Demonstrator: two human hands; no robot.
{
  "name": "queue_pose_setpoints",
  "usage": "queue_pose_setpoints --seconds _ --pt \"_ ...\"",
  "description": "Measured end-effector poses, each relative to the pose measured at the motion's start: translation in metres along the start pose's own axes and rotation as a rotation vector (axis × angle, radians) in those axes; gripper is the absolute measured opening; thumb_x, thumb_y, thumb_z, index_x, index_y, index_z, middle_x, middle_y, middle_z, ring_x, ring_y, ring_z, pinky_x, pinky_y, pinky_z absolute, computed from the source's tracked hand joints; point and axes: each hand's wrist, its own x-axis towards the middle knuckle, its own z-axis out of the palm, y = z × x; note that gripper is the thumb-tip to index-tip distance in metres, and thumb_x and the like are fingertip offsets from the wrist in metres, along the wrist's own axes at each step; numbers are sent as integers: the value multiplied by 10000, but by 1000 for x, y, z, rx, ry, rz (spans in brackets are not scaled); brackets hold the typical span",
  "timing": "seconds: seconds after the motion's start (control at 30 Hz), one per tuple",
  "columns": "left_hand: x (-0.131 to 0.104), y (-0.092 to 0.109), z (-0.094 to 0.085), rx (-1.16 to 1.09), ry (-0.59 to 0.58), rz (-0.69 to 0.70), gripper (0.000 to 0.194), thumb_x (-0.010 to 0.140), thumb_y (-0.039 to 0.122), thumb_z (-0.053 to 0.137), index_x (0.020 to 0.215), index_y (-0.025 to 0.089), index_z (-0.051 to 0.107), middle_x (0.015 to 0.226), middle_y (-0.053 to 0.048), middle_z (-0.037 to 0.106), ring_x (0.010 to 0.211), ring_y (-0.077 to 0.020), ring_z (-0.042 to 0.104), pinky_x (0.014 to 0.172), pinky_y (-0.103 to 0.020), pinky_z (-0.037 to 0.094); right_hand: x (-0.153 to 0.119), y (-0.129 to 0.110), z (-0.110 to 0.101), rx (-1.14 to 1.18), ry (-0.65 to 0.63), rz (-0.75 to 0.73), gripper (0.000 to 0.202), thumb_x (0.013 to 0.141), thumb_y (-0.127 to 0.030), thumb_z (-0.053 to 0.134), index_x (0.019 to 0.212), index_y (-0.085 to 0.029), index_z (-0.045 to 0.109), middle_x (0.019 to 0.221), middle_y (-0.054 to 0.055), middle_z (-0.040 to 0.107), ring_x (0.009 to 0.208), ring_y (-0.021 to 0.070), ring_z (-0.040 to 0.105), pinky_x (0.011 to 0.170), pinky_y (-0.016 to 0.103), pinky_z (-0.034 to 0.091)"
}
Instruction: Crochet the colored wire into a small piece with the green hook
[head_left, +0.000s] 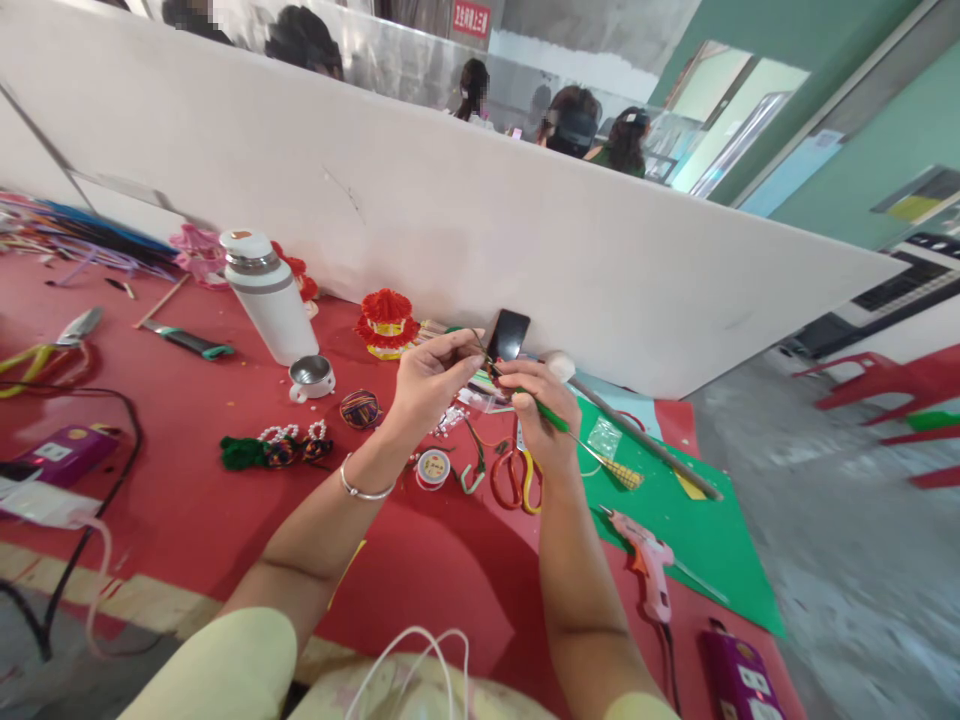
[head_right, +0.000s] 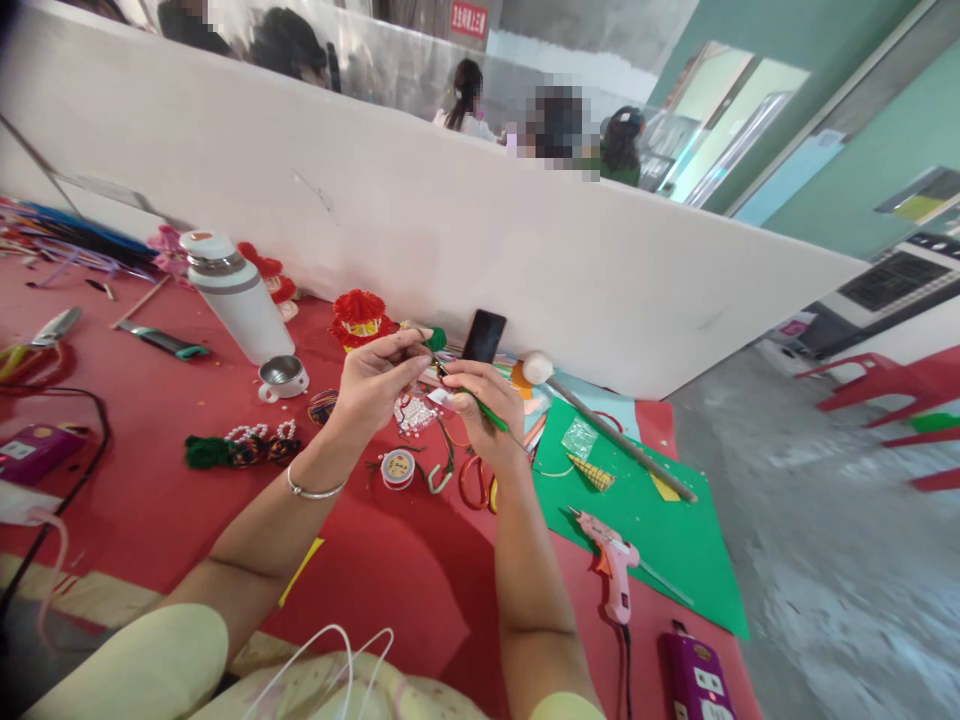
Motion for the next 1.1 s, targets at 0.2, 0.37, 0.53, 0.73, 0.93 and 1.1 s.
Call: queue_pose_setpoints --seconds 0.2,0.37,0.53,0.73,0.93,1.1 --pt "0 -2 0 2 11 14 306 722 200 905 1027 196 898 835 -36 791 677 -124 660 558 -238 546 0 -2 2 -33 13 -43 234 1064 -423 653 1153 -301 831 1184 75 854 1091 261 822 957 451 687" --pt "0 -3 0 -6 1 21 294 736 197 895 1029 207 897 823 -25 783 639 -104 622 551 -236 530 1 -3 -1 -13 28 -50 221 1067 -379 645 1166 -305 828 1174 74 857 1104 269 824 955 459 689" --pt "0 -2 1 -2 12 17 287 728 204 907 1015 201 897 816 -24 773 620 -99 602 532 -235 501 1 -1 -1 -8 12 -60 215 1069 -371 645 1161 -304 827 1170 75 860 1087 257 825 945 448 687" --pt "0 -3 1 -46 8 25 286 730 154 901 1011 209 911 780 -2 759 623 -79 600 554 -209 500 1 -2 0 -17 2 -45 242 1073 -404 633 1134 -283 833 1162 78 862 1091 264 832 976 455 682" --pt "0 2 3 -113 -2 -72 357 644 131 951 993 189 901 795 -34 802 705 -133 706 623 -245 582 0 -2 0 9 36 -21 220 1072 -378 637 1150 -295 826 1176 79 849 1102 270 820 934 448 690" --pt "0 6 5 -156 0 -134 379 600 98 957 965 176 890 828 -44 818 716 -132 717 605 -233 575 -2 2 2 43 49 -3 210 1070 -363 645 1163 -305 825 1196 75 845 1110 273 813 934 463 697"
